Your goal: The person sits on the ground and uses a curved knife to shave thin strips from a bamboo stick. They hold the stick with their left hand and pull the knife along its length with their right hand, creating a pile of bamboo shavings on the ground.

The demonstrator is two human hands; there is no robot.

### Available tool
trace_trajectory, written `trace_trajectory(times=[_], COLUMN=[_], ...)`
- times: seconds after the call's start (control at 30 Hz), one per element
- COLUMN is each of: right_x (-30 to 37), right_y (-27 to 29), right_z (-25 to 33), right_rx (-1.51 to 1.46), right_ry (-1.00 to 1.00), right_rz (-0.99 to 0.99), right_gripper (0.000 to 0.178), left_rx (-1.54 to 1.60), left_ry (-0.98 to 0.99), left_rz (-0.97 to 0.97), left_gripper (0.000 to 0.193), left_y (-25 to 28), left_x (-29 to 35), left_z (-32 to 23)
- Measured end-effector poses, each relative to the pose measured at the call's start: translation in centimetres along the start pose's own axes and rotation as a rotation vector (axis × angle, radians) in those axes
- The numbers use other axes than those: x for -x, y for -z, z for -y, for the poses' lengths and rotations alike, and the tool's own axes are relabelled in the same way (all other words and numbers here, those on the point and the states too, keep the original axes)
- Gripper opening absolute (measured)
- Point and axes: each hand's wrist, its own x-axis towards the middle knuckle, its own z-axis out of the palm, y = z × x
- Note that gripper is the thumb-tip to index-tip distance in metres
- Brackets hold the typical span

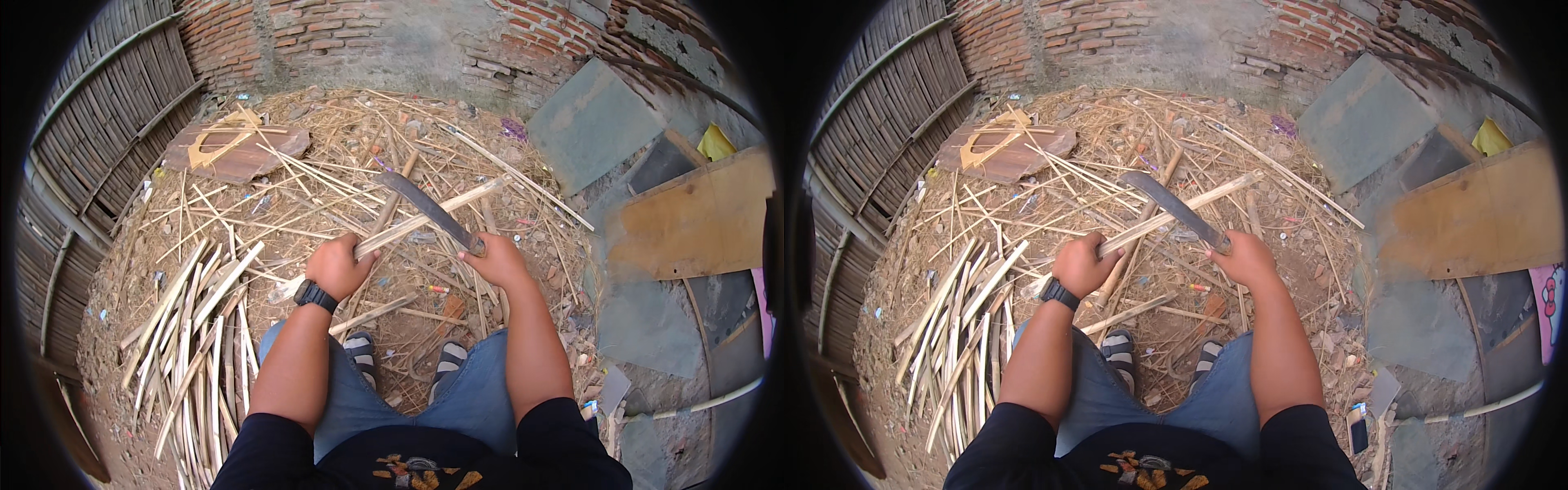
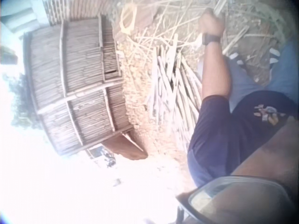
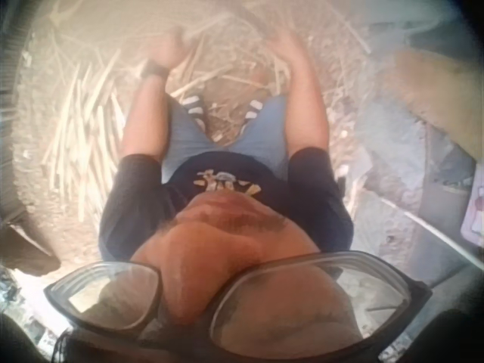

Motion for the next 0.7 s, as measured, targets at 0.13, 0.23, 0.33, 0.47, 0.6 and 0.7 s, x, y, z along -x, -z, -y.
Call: trace_trajectory(times=[0.13, 0.23, 0.33, 0.47, 0.6, 0.7], right_x=[0.8, 1.3, 0.9, -0.1, 0.2, 0.3], right_y=[-1.2, -0.7, -0.7, -0.8, -0.3, -0.9], right_z=[1.9, 4.4, 3.7, 0.6, 0.6, 1.4], right_rx=[0.027, 0.012, 0.079, 0.023, -0.010, 0.001], right_ry=[0.051, 0.057, 0.099, 0.034, 0.012, 0.057], right_rz=[0.033, 0.163, 0.134, 0.031, -0.013, 0.039], right_gripper=[0.045, 0.042, 0.040, 0.041, 0.042, 0.042], left_rx=[0.005, 0.023, 0.030, -0.021, -0.008, -0.018], left_ry=[-0.011, -0.017, -0.027, -0.014, -0.016, -0.020], left_rz=[-0.008, -0.012, -0.007, 0.021, 0.028, 0.033], left_gripper=[0.044, 0.044, 0.044, 0.044, 0.045, 0.045], left_y=[0.0, 0.1, 0.2, 0.6, 0.2, 0.1], left_x=[-0.1, 0.1, 0.2, 0.0, -0.1, -0.2], left_z=[-0.1, -0.1, -0.1, -0.7, -0.4, -0.3])
